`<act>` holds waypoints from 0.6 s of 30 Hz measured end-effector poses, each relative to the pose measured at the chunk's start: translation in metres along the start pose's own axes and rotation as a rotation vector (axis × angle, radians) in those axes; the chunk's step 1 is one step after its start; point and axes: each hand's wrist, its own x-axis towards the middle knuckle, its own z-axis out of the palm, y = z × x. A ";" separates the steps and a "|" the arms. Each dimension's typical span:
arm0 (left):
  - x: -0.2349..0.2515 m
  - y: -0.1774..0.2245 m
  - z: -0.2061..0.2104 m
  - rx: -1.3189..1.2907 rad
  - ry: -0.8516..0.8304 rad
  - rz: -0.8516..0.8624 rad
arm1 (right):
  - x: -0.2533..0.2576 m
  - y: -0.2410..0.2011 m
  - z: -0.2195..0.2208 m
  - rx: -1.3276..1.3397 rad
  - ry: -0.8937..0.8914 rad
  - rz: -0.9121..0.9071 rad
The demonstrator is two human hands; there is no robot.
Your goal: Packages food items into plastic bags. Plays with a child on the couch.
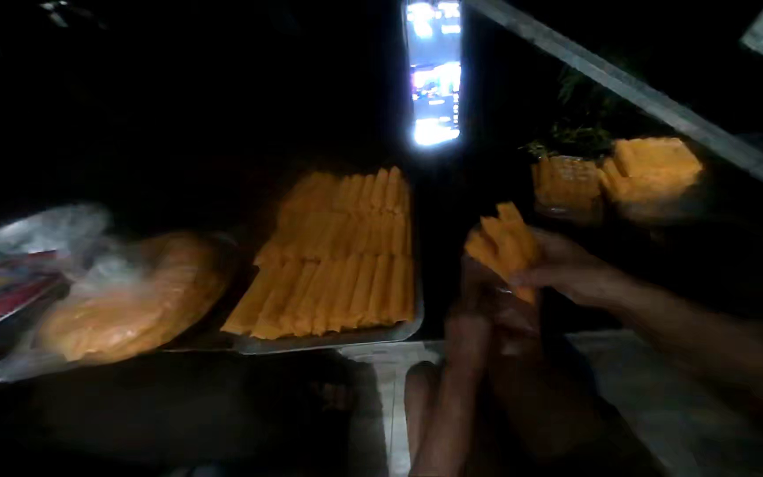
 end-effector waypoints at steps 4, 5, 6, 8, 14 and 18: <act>0.004 0.023 -0.006 0.082 0.012 -0.015 | -0.059 0.045 -0.006 0.170 0.107 0.152; 0.004 0.033 -0.010 0.086 -0.011 -0.037 | -0.066 0.052 -0.004 0.135 0.141 0.163; 0.005 0.042 -0.015 0.081 -0.048 -0.072 | -0.071 0.060 -0.003 0.108 0.163 0.159; 0.005 0.056 -0.022 0.072 -0.106 -0.124 | -0.076 0.073 -0.002 0.048 0.209 0.102; 0.006 0.076 -0.034 -0.109 -0.237 -0.219 | -0.081 0.086 -0.002 -0.294 0.381 -0.002; 0.011 0.084 -0.036 -0.157 -0.273 -0.240 | -0.083 0.090 -0.006 -0.468 0.356 -0.129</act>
